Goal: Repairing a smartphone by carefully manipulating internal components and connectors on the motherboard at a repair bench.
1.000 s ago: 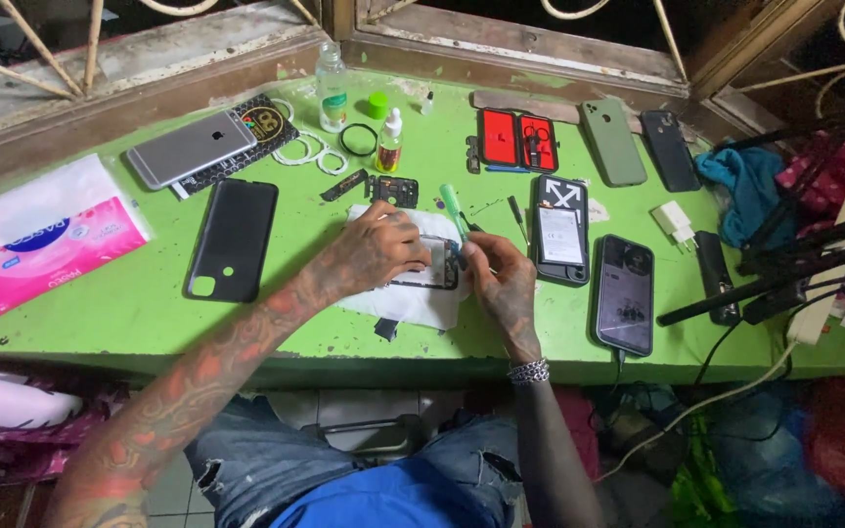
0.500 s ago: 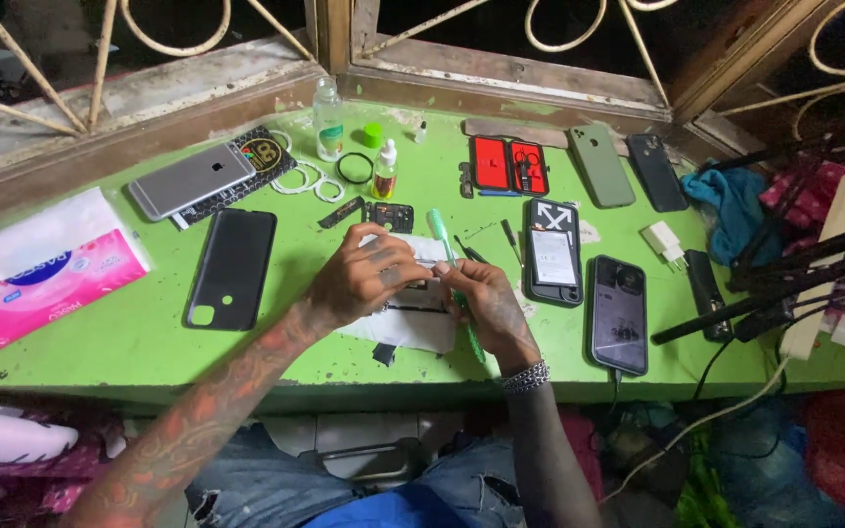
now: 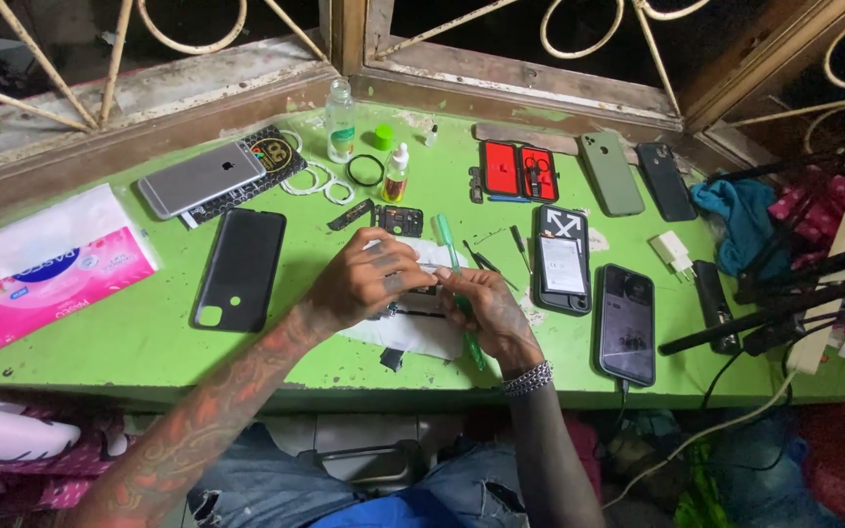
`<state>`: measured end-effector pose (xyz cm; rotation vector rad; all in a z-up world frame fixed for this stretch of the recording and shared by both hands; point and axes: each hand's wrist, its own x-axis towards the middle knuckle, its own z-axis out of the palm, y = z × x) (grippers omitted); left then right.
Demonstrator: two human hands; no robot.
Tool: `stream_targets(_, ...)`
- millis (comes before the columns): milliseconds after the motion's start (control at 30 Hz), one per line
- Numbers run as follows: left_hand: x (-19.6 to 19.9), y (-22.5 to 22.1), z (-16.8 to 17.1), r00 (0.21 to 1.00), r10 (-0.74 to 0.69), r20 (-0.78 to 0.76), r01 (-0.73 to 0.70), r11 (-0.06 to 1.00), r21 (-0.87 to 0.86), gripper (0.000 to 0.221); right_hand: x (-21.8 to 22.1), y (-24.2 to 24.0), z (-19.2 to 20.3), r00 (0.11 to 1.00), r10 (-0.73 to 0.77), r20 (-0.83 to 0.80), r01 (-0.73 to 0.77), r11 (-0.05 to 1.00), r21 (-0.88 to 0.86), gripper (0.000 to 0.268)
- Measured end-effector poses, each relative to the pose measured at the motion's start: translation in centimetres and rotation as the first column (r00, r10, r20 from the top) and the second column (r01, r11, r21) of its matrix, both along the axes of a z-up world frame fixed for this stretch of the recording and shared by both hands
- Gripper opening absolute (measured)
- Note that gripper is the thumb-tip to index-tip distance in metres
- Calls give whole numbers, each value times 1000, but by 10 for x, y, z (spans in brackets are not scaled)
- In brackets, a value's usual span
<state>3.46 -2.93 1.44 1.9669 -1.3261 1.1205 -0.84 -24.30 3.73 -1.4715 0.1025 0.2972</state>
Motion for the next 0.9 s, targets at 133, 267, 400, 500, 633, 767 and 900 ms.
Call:
stream_targets(133,-2,0,3,1000,-10,5,10,1000,-6,14,1,-3,0,999,27,-21,-27,1000,9,35)
stream_targets(267,-4,1,4,999,-23,-47,23,1000,-6,14,-1,-2,2,1000,28,-4,-28,999,25,29)
stream_targets(400,-6,-1,5,973,-89,-213,67,992,-104,18,-4,2,2,997,-22,68,20,999,29,30)
stream_targets(500,-14,-4,19,943,-106,-314,38,976,-213,22,-3,4,-2,993,-97,64,93,994,52,28)
stream_targets(633,-16,-10,19,907,-163,-388,54,959,-277,23,-9,13,6,986,-163,22,160,981,111,26)
stream_targets(767,-18,-13,19,860,-232,-455,55,928,-369,19,-13,23,14,982,-191,2,188,970,156,27)
stream_targets(900,-18,-13,21,839,-267,-474,51,906,-420,13,-13,28,12,976,-211,58,199,965,171,29)
